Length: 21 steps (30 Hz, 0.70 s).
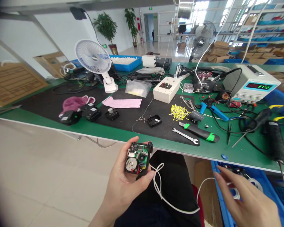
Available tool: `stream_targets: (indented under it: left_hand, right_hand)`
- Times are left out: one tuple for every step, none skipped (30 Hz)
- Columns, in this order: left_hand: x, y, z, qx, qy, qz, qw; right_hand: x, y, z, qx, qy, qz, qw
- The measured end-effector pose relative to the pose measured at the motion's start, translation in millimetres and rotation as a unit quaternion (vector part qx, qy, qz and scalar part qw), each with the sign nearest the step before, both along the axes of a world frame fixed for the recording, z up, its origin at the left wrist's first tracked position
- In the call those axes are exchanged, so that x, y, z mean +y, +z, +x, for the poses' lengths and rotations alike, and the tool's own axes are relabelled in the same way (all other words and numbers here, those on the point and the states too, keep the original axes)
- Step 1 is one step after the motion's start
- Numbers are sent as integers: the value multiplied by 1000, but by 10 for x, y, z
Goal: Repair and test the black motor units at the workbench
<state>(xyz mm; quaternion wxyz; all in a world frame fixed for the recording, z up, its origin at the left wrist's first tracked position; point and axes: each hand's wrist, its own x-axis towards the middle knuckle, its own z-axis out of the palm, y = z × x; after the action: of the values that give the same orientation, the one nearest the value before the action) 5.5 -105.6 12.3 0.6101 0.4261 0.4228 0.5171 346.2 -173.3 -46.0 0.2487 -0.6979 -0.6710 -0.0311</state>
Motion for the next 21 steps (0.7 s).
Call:
stream_targets:
  left_hand:
    - [-4,11,-8,-9,1,-2,1000]
    - [-7,22,-20,-16,2,-5,1000]
    - [-7,31,-33,-21,3,-7,1000]
    - [-7,38,-48,-24,2,-9,1000]
    - [-5,44,-61,-26,2,-11,1000]
    - [-3,50,-71,-28,2,-13,1000]
    - [-1,55,-77,-33,5,-13,999]
    - [0,60,-79,-41,9,-15,999]
    - [0,65,-76,-50,13,-17,999]
    - [-2,72,-71,-60,16,-20,998]
    - [-6,80,-65,-67,18,-23,997]
    - [-12,88,-60,-69,18,-25,997]
    - [-20,98,-57,-66,12,-24,997]
    - [-30,108,-58,-57,3,-21,998]
    - [-41,118,-61,-46,-9,-15,999]
    - [-54,127,-65,-35,-22,-7,999]
    - [-66,134,-71,-26,-36,1,999]
    - [-79,138,-75,-19,-51,9,998]
    - [-92,139,-76,-16,-66,16,998]
    - [-104,136,-74,-15,-81,22,996]
    - [-115,130,-66,-14,-99,25,995]
  right_hand:
    - [-42,-158,27,-8,42,-23,999]
    - [-94,-358,86,-16,86,-58,995]
    - [-159,-590,162,-21,116,-112,987]
    - [-235,-838,241,-18,135,-171,976]
    - [-318,-1086,313,-12,140,-215,966]
    - [-404,-1320,366,-7,133,-254,958]
    - [-489,-1527,395,-2,121,-275,954]
    - [-565,-1700,398,3,113,-294,949]
    - [-630,-1838,379,9,107,-301,948]
    - [-680,-1945,342,15,104,-303,947]
    - [-713,-2024,298,21,103,-300,948]
    - [-729,-2083,255,28,104,-294,950]
    - [-729,-2126,220,34,106,-289,951]
    - [-714,-2152,197,39,108,-284,952]
    - [-686,-2159,187,44,110,-280,953]
    - [-646,-2140,186,45,115,-278,953]
    - [-597,-2085,186,47,119,-276,953]
    - [-542,-1986,177,54,117,-266,955]
    - [-483,-1835,150,71,112,-252,959]
    - [-423,-1631,97,101,97,-233,962]
    - [-361,-1379,15,156,68,-198,965]
